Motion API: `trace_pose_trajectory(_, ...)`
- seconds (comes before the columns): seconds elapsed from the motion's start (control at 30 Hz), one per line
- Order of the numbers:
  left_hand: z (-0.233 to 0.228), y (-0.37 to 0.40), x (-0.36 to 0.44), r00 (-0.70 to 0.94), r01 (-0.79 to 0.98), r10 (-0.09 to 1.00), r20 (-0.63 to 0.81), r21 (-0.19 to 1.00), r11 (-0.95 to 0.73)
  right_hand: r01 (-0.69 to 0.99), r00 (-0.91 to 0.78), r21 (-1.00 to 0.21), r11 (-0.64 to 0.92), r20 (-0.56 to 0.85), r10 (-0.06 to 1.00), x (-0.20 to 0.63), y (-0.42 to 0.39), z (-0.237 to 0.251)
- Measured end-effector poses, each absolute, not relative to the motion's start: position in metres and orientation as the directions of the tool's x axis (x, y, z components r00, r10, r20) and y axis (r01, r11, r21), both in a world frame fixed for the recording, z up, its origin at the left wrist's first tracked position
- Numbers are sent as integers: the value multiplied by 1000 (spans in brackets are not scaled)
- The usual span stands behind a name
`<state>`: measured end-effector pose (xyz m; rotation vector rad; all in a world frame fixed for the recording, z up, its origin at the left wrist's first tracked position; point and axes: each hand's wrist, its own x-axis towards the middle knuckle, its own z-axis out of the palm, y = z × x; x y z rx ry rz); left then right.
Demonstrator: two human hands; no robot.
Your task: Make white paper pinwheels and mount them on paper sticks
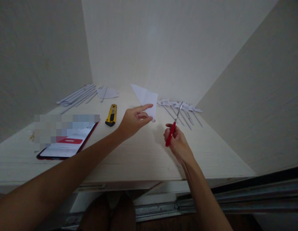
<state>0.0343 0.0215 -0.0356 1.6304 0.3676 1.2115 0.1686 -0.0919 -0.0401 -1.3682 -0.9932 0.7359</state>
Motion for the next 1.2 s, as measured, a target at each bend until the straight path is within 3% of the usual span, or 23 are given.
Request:
trace_pose_trajectory(0.33,-26,18,32,432,-339,747,505,859,-385,-177,83,-982,63,48,995,162,-100,-34)
trace_pose_trajectory(0.5,-22,16,31,419,-354,755,504,857,-376,-185,60,-978,93,83,995,153,-102,-35)
trace_pose_trajectory(0.67,-20,18,30,286,-339,777,560,818,-465,-90,-82,-995,38,45,996,140,-109,-39)
trace_pose_trajectory(0.8,-20,20,31,233,-372,801,552,811,-451,-21,-100,-999,28,30,995,130,-109,-42)
trace_pose_trajectory(1.2,-26,20,37,235,-370,809,538,819,-438,-78,-103,-994,70,78,992,123,-94,-39)
